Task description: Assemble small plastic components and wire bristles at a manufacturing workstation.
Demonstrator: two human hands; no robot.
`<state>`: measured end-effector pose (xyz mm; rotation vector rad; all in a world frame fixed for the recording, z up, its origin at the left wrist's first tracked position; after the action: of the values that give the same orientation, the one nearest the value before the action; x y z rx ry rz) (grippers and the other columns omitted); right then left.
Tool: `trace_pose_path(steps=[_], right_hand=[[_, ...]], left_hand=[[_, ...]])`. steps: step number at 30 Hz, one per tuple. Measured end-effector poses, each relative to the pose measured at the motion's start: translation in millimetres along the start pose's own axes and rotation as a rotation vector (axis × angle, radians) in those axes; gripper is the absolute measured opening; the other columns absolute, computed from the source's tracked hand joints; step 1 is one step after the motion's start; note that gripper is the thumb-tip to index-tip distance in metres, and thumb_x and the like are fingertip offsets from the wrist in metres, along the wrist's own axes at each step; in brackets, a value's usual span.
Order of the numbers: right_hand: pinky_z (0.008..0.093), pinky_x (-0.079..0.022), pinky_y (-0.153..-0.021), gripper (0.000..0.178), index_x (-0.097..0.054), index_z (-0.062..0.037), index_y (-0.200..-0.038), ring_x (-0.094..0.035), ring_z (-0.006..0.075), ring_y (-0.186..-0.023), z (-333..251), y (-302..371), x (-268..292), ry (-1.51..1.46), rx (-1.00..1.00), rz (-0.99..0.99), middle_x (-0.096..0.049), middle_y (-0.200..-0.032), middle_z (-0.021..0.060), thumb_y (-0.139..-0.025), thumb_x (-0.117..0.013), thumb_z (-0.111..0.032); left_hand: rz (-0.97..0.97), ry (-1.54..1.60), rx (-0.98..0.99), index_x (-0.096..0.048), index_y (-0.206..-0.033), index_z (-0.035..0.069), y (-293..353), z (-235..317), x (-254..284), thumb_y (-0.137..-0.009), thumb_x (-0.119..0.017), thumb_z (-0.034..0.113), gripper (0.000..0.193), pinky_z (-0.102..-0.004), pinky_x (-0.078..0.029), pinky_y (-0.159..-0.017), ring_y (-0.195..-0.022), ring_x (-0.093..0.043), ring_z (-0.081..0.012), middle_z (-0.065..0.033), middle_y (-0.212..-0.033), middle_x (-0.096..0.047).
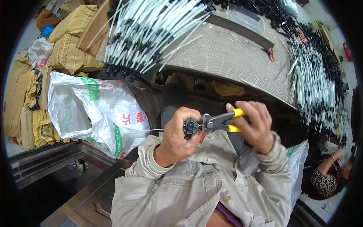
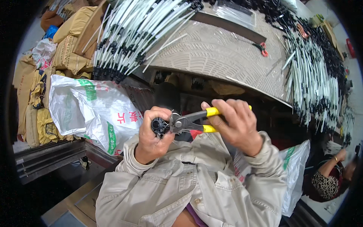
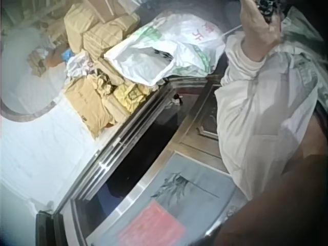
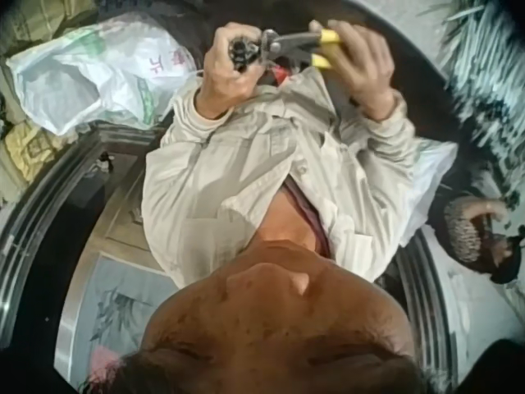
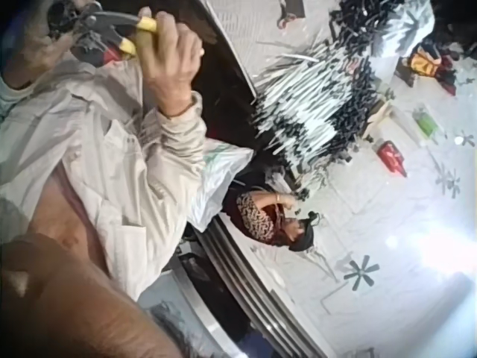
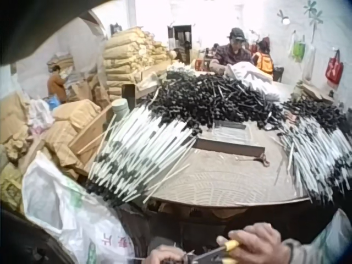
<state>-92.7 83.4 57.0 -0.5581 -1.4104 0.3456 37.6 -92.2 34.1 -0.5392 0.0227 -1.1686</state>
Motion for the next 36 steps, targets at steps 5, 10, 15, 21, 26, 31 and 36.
trace_pose_path(steps=[5, 10, 15, 21, 26, 31, 36], right_hand=[[0.0349, -0.048, -0.059, 0.050, -0.058, -0.0011, -0.090, -0.057, 0.0279, -0.067, 21.0, -9.8, 32.5, -0.734, -0.085, -0.584, -0.058, -0.090, 0.0120, -0.075, -0.066, -0.048], [0.0293, -0.053, -0.060, 0.046, -0.053, 0.0024, -0.098, -0.066, 0.0214, -0.068, 25.8, 11.8, 10.3, -1.909, -0.729, -1.354, -0.064, -0.082, 0.0125, -0.088, -0.060, -0.042], [0.0275, -0.053, -0.059, 0.048, -0.050, -0.0005, -0.114, -0.067, 0.0176, -0.070, 12.9, 23.9, 9.7, -1.918, -0.659, -1.229, -0.065, -0.084, 0.0114, -0.085, -0.067, -0.035], [0.0336, -0.050, -0.056, 0.067, -0.044, 0.0015, -0.129, -0.064, 0.0295, -0.076, -16.5, 8.9, 48.3, -0.303, -0.101, -0.368, -0.061, -0.099, 0.0178, -0.077, -0.070, -0.032], [0.0318, -0.053, -0.057, 0.055, -0.044, 0.0041, -0.130, -0.065, 0.0267, -0.068, 1.2, 32.4, 38.8, -1.208, -0.284, -0.596, -0.065, -0.096, 0.0210, -0.086, -0.063, -0.024], [0.0277, -0.053, -0.061, 0.052, -0.043, 0.0024, -0.133, -0.066, 0.0202, -0.069, -1.2, 35.3, 32.3, -2.232, -0.832, -1.051, -0.063, -0.104, 0.0204, -0.092, -0.059, -0.023], [0.0286, -0.051, -0.060, 0.055, -0.044, -0.0018, -0.133, -0.062, 0.0202, -0.064, -0.8, 21.5, 35.2, -1.535, -0.410, -0.713, -0.060, -0.100, 0.0151, -0.088, -0.064, -0.026]], left_hand=[[-0.189, 0.132, 0.069, -0.057, -0.111, -0.001, 3.0, -4.2, 8.1, -0.061, -0.073, -0.003, 0.053, -0.0313, -0.048, -0.072, -0.075, -0.063, -0.0194, -0.0105, -0.094, -0.064], [-0.326, 0.244, -0.033, -0.063, -0.107, 0.001, -11.0, -2.5, 1.9, -0.058, -0.086, 0.020, 0.058, -0.0276, -0.040, -0.065, -0.067, -0.057, -0.0160, -0.0073, -0.091, -0.065], [-0.313, 0.187, -0.226, -0.066, -0.101, 0.002, -12.3, -4.4, -2.1, -0.052, -0.086, 0.036, 0.063, -0.0294, -0.032, -0.056, -0.058, -0.049, -0.0170, -0.0054, -0.075, -0.063], [-0.158, 0.233, -0.180, -0.065, -0.102, -0.003, -6.8, -19.1, 4.3, -0.056, -0.084, 0.040, 0.066, -0.0300, -0.035, -0.056, -0.057, -0.048, -0.0161, -0.0064, -0.077, -0.064], [-0.452, 0.270, -0.080, -0.065, -0.108, -0.002, -20.2, -14.3, 10.0, -0.055, -0.084, 0.037, 0.068, -0.0300, -0.033, -0.056, -0.059, -0.048, -0.0157, -0.0042, -0.074, -0.061], [-0.539, 0.352, -0.166, -0.068, -0.099, 0.002, -21.5, -18.8, 5.4, -0.053, -0.085, 0.035, 0.059, -0.0314, -0.033, -0.058, -0.059, -0.047, -0.0172, -0.0030, -0.073, -0.060], [-0.317, 0.312, -0.179, -0.066, -0.103, 0.000, -13.4, -20.6, -2.1, -0.054, -0.086, 0.035, 0.064, -0.0306, -0.034, -0.059, -0.060, -0.049, -0.0168, -0.0054, -0.079, -0.065]])
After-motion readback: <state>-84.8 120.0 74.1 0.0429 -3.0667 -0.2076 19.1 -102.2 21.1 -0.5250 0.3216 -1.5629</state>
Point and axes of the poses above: each hand's wrist, its own y-axis away from the middle knuckle, its own x-axis out of the back of the hand, z = x × y, the point moved 2 cm from there along -y, towards the middle knuckle
